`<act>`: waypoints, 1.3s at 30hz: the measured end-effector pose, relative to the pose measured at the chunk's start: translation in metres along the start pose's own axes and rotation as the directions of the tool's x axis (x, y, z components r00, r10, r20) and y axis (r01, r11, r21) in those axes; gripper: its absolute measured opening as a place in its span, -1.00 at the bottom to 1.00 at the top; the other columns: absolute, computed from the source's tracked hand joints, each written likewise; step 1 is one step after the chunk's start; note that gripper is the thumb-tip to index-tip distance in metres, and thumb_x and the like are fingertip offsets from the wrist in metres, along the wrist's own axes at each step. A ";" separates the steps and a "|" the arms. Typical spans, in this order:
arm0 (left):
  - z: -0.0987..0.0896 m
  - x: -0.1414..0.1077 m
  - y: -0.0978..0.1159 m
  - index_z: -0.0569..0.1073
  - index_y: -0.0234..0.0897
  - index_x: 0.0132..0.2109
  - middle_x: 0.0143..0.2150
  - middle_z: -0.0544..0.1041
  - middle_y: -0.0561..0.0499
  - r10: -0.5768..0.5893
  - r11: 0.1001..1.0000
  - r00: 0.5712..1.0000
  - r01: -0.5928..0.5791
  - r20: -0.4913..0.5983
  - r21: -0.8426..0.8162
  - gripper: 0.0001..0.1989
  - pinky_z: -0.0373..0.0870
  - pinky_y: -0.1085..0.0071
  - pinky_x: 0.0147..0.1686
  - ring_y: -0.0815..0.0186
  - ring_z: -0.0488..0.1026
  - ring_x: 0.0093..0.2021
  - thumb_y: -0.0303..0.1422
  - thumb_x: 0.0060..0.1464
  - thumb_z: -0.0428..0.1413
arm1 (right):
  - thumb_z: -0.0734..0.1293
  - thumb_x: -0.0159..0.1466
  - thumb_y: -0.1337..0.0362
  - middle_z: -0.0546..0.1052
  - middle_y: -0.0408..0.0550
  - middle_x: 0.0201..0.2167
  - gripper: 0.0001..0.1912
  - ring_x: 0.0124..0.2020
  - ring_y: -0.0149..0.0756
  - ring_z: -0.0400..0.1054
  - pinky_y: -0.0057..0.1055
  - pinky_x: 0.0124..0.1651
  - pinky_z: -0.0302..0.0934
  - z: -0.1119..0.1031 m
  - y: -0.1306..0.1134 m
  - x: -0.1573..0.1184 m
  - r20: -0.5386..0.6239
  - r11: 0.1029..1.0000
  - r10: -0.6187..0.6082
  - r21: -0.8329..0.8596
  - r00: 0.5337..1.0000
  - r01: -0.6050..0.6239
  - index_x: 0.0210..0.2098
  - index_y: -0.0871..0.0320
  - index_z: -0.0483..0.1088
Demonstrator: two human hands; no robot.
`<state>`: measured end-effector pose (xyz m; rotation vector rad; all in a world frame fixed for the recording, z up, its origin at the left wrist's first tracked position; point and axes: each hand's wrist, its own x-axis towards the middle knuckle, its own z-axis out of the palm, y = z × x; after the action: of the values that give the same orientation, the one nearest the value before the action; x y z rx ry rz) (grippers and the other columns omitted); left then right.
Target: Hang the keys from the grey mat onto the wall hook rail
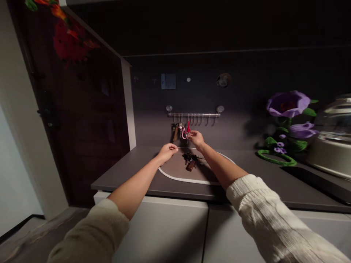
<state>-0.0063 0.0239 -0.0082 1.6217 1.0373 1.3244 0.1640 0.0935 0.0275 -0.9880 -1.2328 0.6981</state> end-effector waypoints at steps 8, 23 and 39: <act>0.011 0.014 0.011 0.46 -0.34 -0.45 -0.59 0.38 0.08 0.063 0.938 0.998 -0.066 0.019 0.340 -0.91 0.22 0.48 -0.41 0.44 0.25 -0.53 -0.53 -0.25 0.15 | 0.31 -0.05 0.55 0.44 -0.13 -0.46 -0.75 -0.46 -0.50 0.31 -0.49 -0.29 0.26 -0.014 -0.004 -0.027 0.079 0.988 0.123 0.089 0.989 -0.130 -0.36 0.22 0.32; 0.024 0.023 -0.012 0.49 -0.30 -0.46 -0.48 0.46 0.00 0.182 0.772 0.971 -0.238 0.153 0.590 -0.94 0.22 0.43 -0.31 0.31 0.33 -0.42 -0.46 -0.14 0.11 | 0.34 0.00 0.46 0.49 -0.11 -0.49 -0.83 -0.43 -0.40 0.35 -0.36 -0.20 0.24 -0.032 -0.006 -0.064 0.188 0.958 -0.047 -0.269 0.981 0.097 -0.37 0.18 0.41; 0.019 0.024 -0.009 0.45 -0.35 -0.39 -0.39 0.49 -0.01 0.215 0.704 0.957 -0.290 0.195 0.648 -0.90 0.23 0.46 -0.29 0.35 0.36 -0.35 -0.47 -0.05 0.03 | 0.24 0.13 0.43 0.52 0.00 -0.27 -0.73 -0.24 -0.36 0.38 -0.52 -0.16 0.16 -0.031 -0.019 -0.074 0.394 0.563 -0.066 -0.744 0.917 0.361 -0.17 0.23 0.41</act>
<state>0.0140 0.0478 -0.0116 2.4284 1.3627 1.0576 0.1760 0.0138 0.0113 -1.4579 -2.0246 0.0350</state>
